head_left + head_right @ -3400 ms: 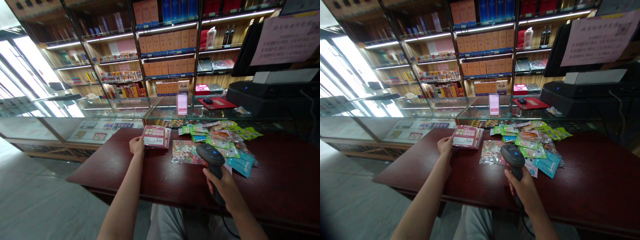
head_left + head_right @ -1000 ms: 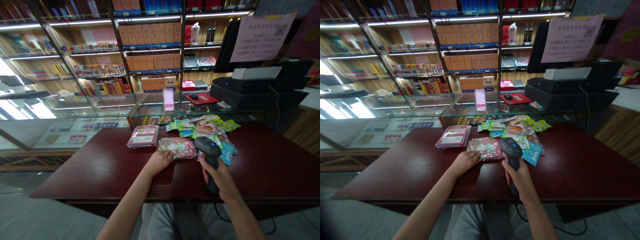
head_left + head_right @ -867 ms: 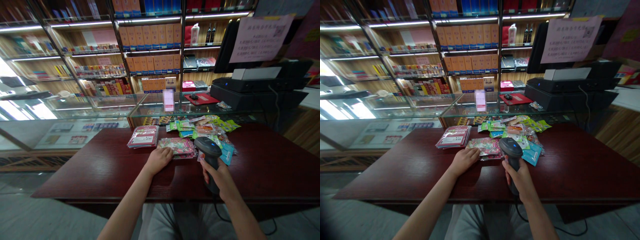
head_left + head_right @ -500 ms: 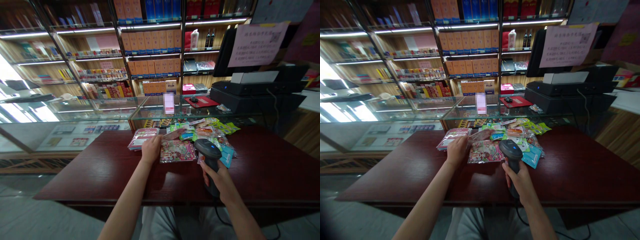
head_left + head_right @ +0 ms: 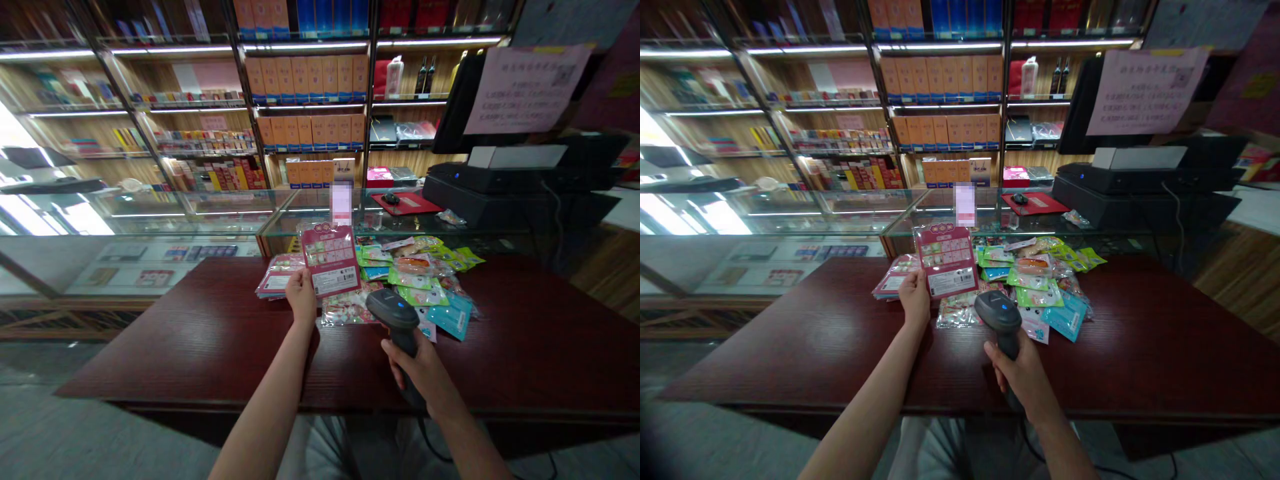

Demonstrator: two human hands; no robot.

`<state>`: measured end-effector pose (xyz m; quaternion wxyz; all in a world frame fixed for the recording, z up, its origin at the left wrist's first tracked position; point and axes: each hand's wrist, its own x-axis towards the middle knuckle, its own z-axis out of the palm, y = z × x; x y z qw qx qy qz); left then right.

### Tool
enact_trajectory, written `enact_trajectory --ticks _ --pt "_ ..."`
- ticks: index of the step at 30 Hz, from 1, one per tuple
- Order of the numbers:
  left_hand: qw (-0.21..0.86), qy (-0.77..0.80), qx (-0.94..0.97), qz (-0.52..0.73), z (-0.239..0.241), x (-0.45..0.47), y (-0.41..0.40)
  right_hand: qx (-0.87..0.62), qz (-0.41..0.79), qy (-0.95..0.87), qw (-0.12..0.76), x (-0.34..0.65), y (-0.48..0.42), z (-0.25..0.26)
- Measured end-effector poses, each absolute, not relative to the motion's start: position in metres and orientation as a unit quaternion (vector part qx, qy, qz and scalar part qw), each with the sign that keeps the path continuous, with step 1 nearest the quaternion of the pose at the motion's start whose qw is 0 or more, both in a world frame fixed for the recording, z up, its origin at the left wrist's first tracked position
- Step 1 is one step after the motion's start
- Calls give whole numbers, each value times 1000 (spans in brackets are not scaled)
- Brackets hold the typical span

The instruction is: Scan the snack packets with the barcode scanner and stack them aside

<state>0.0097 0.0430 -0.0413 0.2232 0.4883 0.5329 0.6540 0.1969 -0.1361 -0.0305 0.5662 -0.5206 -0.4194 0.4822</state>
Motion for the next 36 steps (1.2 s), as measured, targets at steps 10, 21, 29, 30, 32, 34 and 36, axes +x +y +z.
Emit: enact_trajectory --ticks 10,21,29,30,32,34,36 --pt "217 497 473 695 -40 12 39 -510 493 -429 559 190 -132 -29" --pt "217 501 476 689 -42 11 41 -520 487 -414 566 192 -133 -27" --pt "223 480 472 705 -42 9 39 -517 495 -407 567 198 -136 -23" --pt "211 482 472 708 -39 7 40 -518 495 -407 567 198 -136 -23" --pt "182 493 462 714 -32 0 42 -523 489 -408 567 198 -137 -21" --pt "157 514 436 722 -22 -13 46 -524 483 -410 570 198 -138 -19" --pt "146 538 409 722 -11 -31 52 -523 477 -414 572 198 -139 -18"
